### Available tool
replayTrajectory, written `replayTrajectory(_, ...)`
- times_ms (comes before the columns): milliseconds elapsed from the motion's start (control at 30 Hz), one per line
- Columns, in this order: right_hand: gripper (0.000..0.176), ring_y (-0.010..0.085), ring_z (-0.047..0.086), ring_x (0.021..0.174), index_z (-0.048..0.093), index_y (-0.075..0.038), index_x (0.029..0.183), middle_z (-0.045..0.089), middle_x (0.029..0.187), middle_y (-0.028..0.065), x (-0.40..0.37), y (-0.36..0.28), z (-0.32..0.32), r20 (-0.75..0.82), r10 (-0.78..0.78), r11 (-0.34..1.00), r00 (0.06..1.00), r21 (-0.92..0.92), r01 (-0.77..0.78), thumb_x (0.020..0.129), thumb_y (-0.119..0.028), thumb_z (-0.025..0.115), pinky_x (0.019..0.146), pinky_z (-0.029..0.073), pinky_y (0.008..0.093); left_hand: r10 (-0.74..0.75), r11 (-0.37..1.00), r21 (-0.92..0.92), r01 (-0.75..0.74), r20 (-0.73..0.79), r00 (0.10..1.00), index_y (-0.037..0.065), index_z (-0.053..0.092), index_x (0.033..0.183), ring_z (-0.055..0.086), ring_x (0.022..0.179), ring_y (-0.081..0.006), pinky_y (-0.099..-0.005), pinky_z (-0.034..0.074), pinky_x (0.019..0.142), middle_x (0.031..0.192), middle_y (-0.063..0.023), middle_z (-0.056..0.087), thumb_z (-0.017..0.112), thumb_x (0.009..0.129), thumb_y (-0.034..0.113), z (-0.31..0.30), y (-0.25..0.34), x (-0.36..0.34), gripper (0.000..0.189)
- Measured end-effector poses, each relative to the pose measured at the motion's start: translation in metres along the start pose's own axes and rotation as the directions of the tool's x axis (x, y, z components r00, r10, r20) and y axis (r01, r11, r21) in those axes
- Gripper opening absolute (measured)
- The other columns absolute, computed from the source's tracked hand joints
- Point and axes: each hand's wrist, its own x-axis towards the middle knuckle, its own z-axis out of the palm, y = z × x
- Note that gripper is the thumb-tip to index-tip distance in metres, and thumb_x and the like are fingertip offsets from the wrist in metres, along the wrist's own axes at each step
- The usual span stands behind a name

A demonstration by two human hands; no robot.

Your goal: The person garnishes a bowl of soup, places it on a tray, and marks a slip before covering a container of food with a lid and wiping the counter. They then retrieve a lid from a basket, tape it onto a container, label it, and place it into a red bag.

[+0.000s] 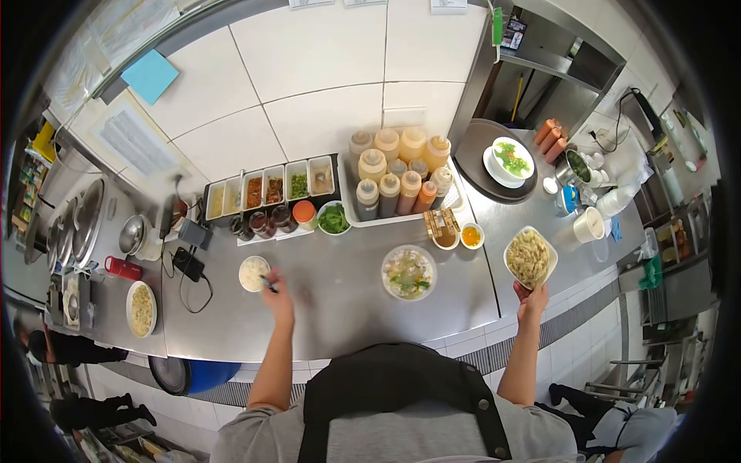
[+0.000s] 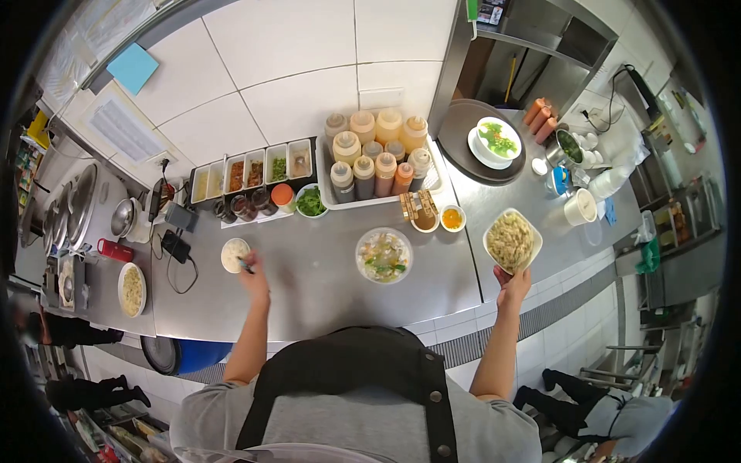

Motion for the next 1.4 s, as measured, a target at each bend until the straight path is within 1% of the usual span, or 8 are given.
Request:
replayTrajectory(200, 0.034, 0.0269, 0.074, 0.078, 0.051, 0.001, 0.132, 0.070, 0.108, 0.0178, -0.091, -0.054, 0.102, 0.462, 0.039, 0.987, 0.886, -0.157, 0.039, 0.101, -0.013, 0.047, 0.066, 0.064, 0.0358, -0.055, 0.995, -0.096, 0.036, -0.210, 0.976, 0.001, 0.066, 0.119, 0.060, 0.095, -0.0172, -0.0341, 0.049, 0.088, 0.102, -0.0073, 0.065, 0.064, 0.097, 0.013, -0.036, 0.060, 0.061, 0.025)
replayTrajectory(367, 0.039, 0.0298, 0.074, 0.082, 0.048, 0.005, 0.138, 0.070, 0.111, 0.0205, -0.177, -0.027, 0.188, 0.763, 0.284, 0.957, 0.581, -0.184, -0.226, 0.103, -0.012, 0.044, 0.071, 0.065, 0.0392, 0.039, 0.998, -0.039, -0.043, -0.099, 0.994, 0.001, 0.067, 0.118, 0.059, 0.096, -0.0147, -0.0313, 0.047, 0.088, 0.101, -0.0066, 0.065, 0.066, 0.095, 0.013, -0.019, 0.053, 0.033, 0.026)
replayTrajectory(533, 0.040, 0.0310, 0.073, 0.088, 0.044, 0.001, 0.141, 0.066, 0.116, 0.0209, -0.223, 0.059, 0.237, 0.817, 0.484, 0.846, 0.313, -0.344, -0.407, 0.103, -0.010, 0.040, 0.079, 0.064, 0.0422, 0.011, 0.999, -0.045, -0.013, -0.057, 0.998, 0.001, 0.066, 0.118, 0.060, 0.097, -0.0168, -0.0318, 0.049, 0.085, 0.107, -0.0072, 0.065, 0.064, 0.096, 0.011, -0.019, 0.034, -0.025, 0.024)
replayTrajectory(833, 0.045, 0.0358, 0.071, 0.098, 0.036, -0.003, 0.147, 0.063, 0.123, 0.0235, -0.228, 0.180, 0.257, 0.598, 0.660, 0.748, 0.455, -0.463, -0.476, 0.102, -0.004, 0.041, 0.089, 0.062, 0.0492, -0.169, 0.977, -0.139, 0.161, -0.046, 0.985, 0.001, 0.063, 0.122, 0.052, 0.080, -0.0086, -0.0225, 0.042, 0.064, 0.095, -0.0038, 0.058, 0.064, 0.096, 0.011, -0.055, 0.025, -0.063, 0.028)
replayTrajectory(1033, 0.062, 0.0296, 0.068, 0.090, 0.022, -0.013, 0.158, 0.063, 0.112, 0.0176, -0.210, 0.211, 0.251, 0.707, 0.572, 0.790, 0.417, -0.338, -0.511, 0.104, -0.016, 0.053, 0.084, 0.061, 0.0462, -0.107, 0.982, -0.149, 0.115, 0.063, 0.992, 0.002, 0.062, 0.119, 0.047, 0.071, -0.0062, -0.0216, 0.036, 0.059, 0.083, -0.0003, 0.055, 0.059, 0.099, 0.012, -0.052, 0.033, -0.065, 0.023)
replayTrajectory(1233, 0.071, 0.0278, 0.062, 0.106, 0.020, -0.016, 0.160, 0.057, 0.118, 0.0156, -0.254, 0.154, 0.234, 0.673, 0.533, 0.845, 0.513, -0.452, -0.286, 0.102, -0.025, 0.060, 0.092, 0.056, 0.0448, -0.103, 0.933, -0.271, 0.237, 0.428, 0.898, 0.005, 0.058, 0.099, 0.041, 0.063, -0.0050, -0.0240, 0.033, 0.054, 0.072, 0.0041, 0.049, 0.056, 0.102, 0.014, -0.019, 0.043, -0.080, 0.010)
replayTrajectory(1333, 0.066, 0.0312, 0.051, 0.125, 0.031, -0.014, 0.158, 0.049, 0.136, 0.0179, -0.278, 0.124, 0.209, 0.935, 0.078, 0.844, 0.345, -0.247, 0.477, 0.101, -0.028, 0.061, 0.106, 0.045, 0.0478, 0.091, 0.977, -0.207, 0.058, 0.644, 0.759, 0.004, 0.059, 0.100, 0.058, 0.073, -0.0099, -0.0278, 0.047, 0.062, 0.080, 0.0001, 0.058, 0.057, 0.100, 0.015, 0.006, 0.046, -0.101, 0.012)
replayTrajectory(1400, 0.058, 0.0337, 0.043, 0.133, 0.041, -0.012, 0.153, 0.043, 0.146, 0.0179, -0.282, 0.124, 0.197, 0.937, 0.010, 0.687, 0.349, -0.260, 0.679, 0.100, -0.028, 0.060, 0.113, 0.036, 0.0479, -0.026, 0.959, -0.123, 0.256, 0.859, 0.511, 0.000, 0.060, 0.100, 0.065, 0.085, -0.0164, -0.0341, 0.053, 0.073, 0.085, -0.0040, 0.065, 0.062, 0.095, 0.012, 0.015, 0.074, -0.119, 0.013)
